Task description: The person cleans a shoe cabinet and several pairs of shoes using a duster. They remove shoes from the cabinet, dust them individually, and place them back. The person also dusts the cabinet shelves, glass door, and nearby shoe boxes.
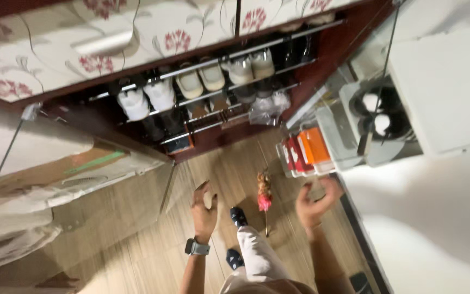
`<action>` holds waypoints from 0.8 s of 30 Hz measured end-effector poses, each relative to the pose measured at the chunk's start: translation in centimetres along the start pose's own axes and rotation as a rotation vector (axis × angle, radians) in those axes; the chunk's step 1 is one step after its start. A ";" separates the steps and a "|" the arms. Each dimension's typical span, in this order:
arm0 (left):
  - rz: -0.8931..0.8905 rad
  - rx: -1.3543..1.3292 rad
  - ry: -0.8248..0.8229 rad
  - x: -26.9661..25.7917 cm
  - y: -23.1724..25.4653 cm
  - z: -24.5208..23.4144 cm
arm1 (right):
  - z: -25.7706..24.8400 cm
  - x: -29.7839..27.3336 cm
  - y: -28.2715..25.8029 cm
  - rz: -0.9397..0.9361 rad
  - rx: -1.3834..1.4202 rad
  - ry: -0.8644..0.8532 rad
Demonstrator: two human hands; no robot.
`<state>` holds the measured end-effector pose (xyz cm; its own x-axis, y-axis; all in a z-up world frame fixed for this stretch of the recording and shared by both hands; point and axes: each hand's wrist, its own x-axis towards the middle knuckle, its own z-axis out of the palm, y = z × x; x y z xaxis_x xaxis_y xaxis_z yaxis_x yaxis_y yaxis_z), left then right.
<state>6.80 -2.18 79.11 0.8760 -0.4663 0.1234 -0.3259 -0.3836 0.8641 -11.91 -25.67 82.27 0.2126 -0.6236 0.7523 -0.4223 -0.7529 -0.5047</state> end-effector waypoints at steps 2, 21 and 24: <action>-0.013 -0.018 -0.022 -1.8 0.6 -0.6 | -0.9 1.5 0.3 0.144 0.062 -0.016; 0.342 -0.196 -0.251 9.9 4.7 18.6 | 7.0 -8.3 6.6 0.193 0.300 -0.519; 0.276 -0.199 -0.015 12.8 1.9 20.6 | 8.3 -16.8 11.2 0.273 0.296 -0.574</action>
<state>10.02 -25.28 72.28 0.7586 -0.5432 0.3597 -0.4729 -0.0793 0.8775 -12.89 -25.36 60.52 0.5998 -0.7493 0.2808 -0.2860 -0.5285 -0.7993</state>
